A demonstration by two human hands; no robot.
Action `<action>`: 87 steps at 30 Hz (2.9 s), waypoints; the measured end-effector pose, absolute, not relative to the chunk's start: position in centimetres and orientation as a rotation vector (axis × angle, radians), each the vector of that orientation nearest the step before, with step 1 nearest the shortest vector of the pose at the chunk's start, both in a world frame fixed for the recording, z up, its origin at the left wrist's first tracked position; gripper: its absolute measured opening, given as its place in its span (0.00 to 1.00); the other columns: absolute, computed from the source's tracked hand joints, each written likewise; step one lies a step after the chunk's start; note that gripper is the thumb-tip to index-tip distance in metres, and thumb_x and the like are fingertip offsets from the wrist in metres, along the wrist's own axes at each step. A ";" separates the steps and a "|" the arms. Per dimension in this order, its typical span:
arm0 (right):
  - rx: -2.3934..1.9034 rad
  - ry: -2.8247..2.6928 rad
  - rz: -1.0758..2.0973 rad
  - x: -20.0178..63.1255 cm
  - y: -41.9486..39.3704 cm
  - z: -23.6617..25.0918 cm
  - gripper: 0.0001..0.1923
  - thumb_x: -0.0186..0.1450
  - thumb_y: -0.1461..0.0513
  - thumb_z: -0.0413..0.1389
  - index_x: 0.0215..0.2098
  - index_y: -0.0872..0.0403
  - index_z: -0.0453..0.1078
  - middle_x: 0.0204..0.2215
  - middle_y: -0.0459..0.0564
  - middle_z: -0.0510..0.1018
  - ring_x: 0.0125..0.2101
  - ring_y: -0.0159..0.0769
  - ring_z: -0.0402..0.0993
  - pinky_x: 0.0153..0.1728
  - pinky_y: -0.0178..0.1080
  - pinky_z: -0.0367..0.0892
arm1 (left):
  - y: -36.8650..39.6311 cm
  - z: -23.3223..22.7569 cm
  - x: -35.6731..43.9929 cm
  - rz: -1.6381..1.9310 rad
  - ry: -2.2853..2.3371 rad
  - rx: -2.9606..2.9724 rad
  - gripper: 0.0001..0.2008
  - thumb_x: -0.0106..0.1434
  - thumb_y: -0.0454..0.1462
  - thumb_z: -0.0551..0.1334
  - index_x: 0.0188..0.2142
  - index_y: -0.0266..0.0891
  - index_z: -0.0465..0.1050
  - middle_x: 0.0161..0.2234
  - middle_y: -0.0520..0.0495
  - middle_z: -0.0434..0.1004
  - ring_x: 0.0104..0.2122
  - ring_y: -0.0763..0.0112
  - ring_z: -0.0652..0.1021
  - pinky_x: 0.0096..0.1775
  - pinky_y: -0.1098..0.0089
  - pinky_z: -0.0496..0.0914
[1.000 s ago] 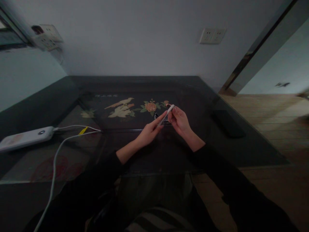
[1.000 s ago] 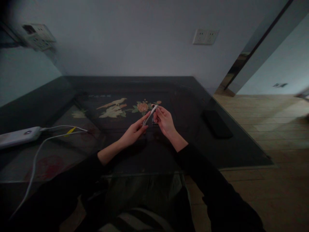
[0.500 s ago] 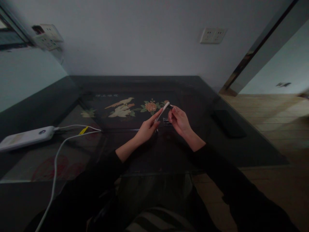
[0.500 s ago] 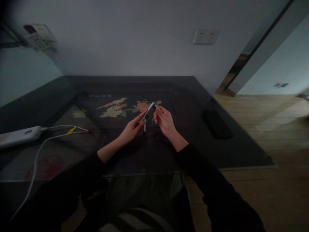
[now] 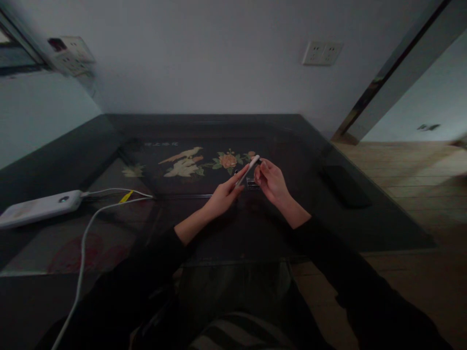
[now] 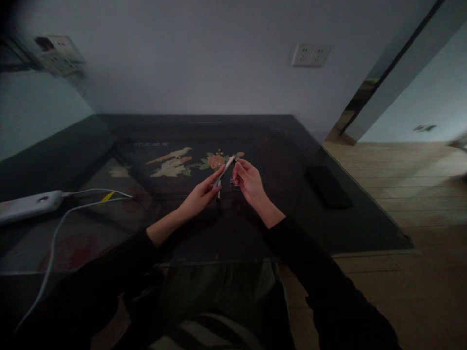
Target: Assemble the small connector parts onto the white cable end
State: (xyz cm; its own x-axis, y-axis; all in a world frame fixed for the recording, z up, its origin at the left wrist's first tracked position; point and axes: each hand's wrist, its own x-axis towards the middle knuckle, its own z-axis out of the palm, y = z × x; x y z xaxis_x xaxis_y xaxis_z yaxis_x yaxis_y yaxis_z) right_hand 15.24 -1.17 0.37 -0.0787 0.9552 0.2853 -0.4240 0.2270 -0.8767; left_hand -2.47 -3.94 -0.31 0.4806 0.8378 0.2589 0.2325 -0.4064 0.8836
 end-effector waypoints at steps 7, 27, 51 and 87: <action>-0.638 -1.077 1.291 15.1 -1.2 0.4 0.21 0.56 0.47 0.64 0.41 0.52 0.74 0.17 0.38 0.65 0.18 0.25 0.56 0.19 0.33 0.53 | -4.4 0.1 -2.2 0.900 0.811 1.896 0.30 0.68 0.36 0.53 0.69 0.40 0.50 0.28 0.51 0.71 0.23 0.77 0.62 0.30 0.75 0.63; -0.667 -1.092 1.296 15.0 -1.3 0.5 0.21 0.54 0.46 0.65 0.36 0.52 0.72 0.16 0.38 0.66 0.16 0.25 0.55 0.18 0.33 0.52 | -3.3 -0.6 -2.6 0.993 0.943 1.863 0.30 0.68 0.36 0.53 0.68 0.42 0.51 0.22 0.55 0.65 0.21 0.77 0.59 0.27 0.76 0.59; -0.649 -1.101 1.289 15.2 -1.2 0.2 0.19 0.57 0.47 0.63 0.38 0.51 0.74 0.17 0.39 0.64 0.18 0.25 0.56 0.19 0.33 0.54 | -3.9 0.0 -2.4 0.943 0.889 1.883 0.31 0.68 0.35 0.53 0.69 0.41 0.50 0.24 0.54 0.66 0.22 0.76 0.61 0.30 0.75 0.62; -0.639 -1.089 1.302 15.2 -1.2 0.4 0.20 0.56 0.47 0.64 0.37 0.52 0.73 0.16 0.38 0.66 0.17 0.25 0.56 0.18 0.33 0.53 | -3.4 -0.5 -2.5 0.997 0.868 1.863 0.30 0.68 0.35 0.53 0.68 0.40 0.51 0.30 0.49 0.74 0.22 0.78 0.61 0.30 0.75 0.62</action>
